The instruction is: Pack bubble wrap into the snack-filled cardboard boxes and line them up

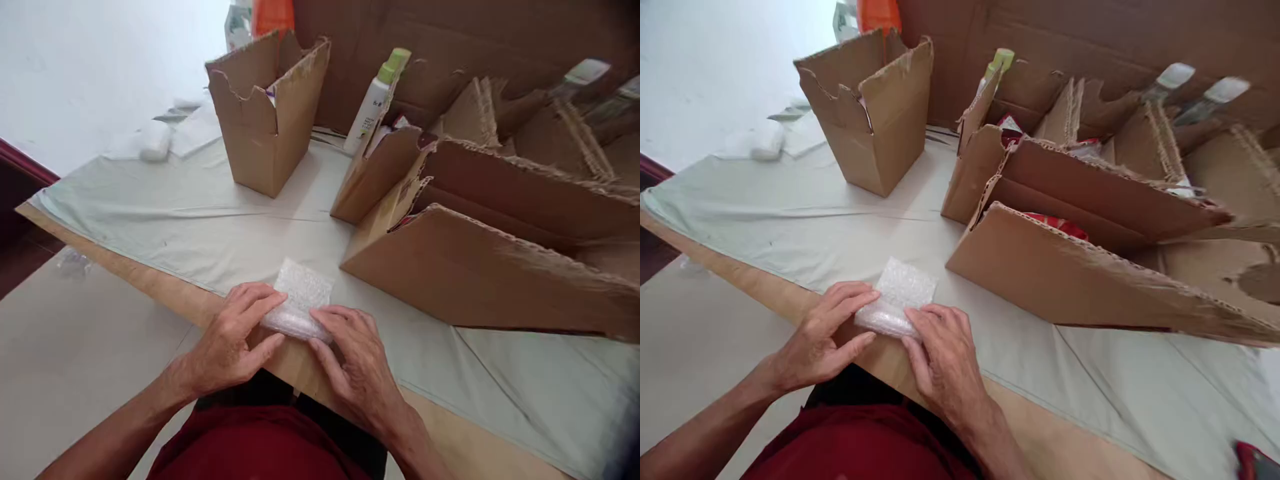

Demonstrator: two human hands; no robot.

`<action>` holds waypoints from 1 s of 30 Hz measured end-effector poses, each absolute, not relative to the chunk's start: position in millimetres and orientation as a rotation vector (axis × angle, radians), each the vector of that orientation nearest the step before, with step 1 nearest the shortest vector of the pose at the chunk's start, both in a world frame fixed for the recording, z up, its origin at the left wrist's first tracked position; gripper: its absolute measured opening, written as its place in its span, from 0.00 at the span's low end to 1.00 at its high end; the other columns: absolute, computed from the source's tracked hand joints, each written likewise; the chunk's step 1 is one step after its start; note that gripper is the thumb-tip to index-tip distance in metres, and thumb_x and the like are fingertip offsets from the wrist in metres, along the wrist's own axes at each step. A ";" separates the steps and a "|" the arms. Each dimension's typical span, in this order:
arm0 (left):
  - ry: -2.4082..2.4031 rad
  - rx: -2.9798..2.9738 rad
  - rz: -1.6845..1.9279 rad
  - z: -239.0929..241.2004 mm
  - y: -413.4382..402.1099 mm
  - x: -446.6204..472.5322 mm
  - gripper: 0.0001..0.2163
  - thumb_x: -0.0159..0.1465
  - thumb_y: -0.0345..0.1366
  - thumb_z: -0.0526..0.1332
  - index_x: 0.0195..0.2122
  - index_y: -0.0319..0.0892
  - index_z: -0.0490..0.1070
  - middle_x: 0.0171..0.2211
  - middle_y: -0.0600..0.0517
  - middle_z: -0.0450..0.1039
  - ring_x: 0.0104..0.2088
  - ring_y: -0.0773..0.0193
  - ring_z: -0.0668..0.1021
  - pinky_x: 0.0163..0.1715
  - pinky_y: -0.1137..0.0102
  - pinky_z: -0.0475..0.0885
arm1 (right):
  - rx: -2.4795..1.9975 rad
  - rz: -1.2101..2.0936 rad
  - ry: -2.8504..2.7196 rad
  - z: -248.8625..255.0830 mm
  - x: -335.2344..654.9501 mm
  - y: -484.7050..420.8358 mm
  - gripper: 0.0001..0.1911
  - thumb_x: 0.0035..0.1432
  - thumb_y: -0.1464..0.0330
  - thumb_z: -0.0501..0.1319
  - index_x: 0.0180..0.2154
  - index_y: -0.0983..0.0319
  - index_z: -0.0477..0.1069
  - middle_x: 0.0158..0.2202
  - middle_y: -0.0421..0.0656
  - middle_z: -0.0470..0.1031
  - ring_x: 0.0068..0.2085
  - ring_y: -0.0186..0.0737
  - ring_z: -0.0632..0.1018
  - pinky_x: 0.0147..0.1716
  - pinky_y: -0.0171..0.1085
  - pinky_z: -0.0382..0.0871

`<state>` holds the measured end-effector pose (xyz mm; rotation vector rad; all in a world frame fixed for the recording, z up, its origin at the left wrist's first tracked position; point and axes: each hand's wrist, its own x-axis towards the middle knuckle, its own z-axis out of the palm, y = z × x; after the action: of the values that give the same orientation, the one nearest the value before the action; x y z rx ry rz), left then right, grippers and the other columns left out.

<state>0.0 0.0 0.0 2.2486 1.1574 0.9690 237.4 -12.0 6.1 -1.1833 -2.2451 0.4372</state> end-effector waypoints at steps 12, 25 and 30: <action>1.338 2.296 1.092 -11.7 23.7 10.1 0.14 0.70 0.33 0.61 0.56 0.37 0.71 0.45 0.42 0.78 0.46 0.53 0.78 0.47 0.56 0.75 | -1.247 0.122 -2.369 3.8 231.1 -10.0 0.17 0.67 0.72 0.60 0.56 0.62 0.69 0.55 0.51 0.77 0.56 0.54 0.74 0.53 0.52 0.64; 1.127 0.804 1.207 -2.3 -31.3 30.8 0.29 0.63 0.37 0.69 0.64 0.44 0.63 0.61 0.40 0.71 0.56 0.51 0.79 0.55 0.55 0.78 | -1.339 0.382 -1.954 1.9 231.6 -15.1 0.13 0.68 0.71 0.61 0.53 0.57 0.71 0.46 0.44 0.80 0.49 0.44 0.78 0.49 0.44 0.71; 1.102 0.574 1.294 3.1 -29.4 44.4 0.32 0.61 0.39 0.72 0.65 0.47 0.62 0.59 0.43 0.72 0.55 0.52 0.79 0.58 0.52 0.75 | -1.392 0.441 -1.811 0.0 229.5 -32.3 0.13 0.67 0.70 0.62 0.52 0.56 0.73 0.46 0.43 0.79 0.48 0.43 0.79 0.48 0.42 0.73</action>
<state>44.4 -29.4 3.1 0.5739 1.1020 1.2937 229.5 -32.3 0.0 -1.3920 -1.8114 0.4412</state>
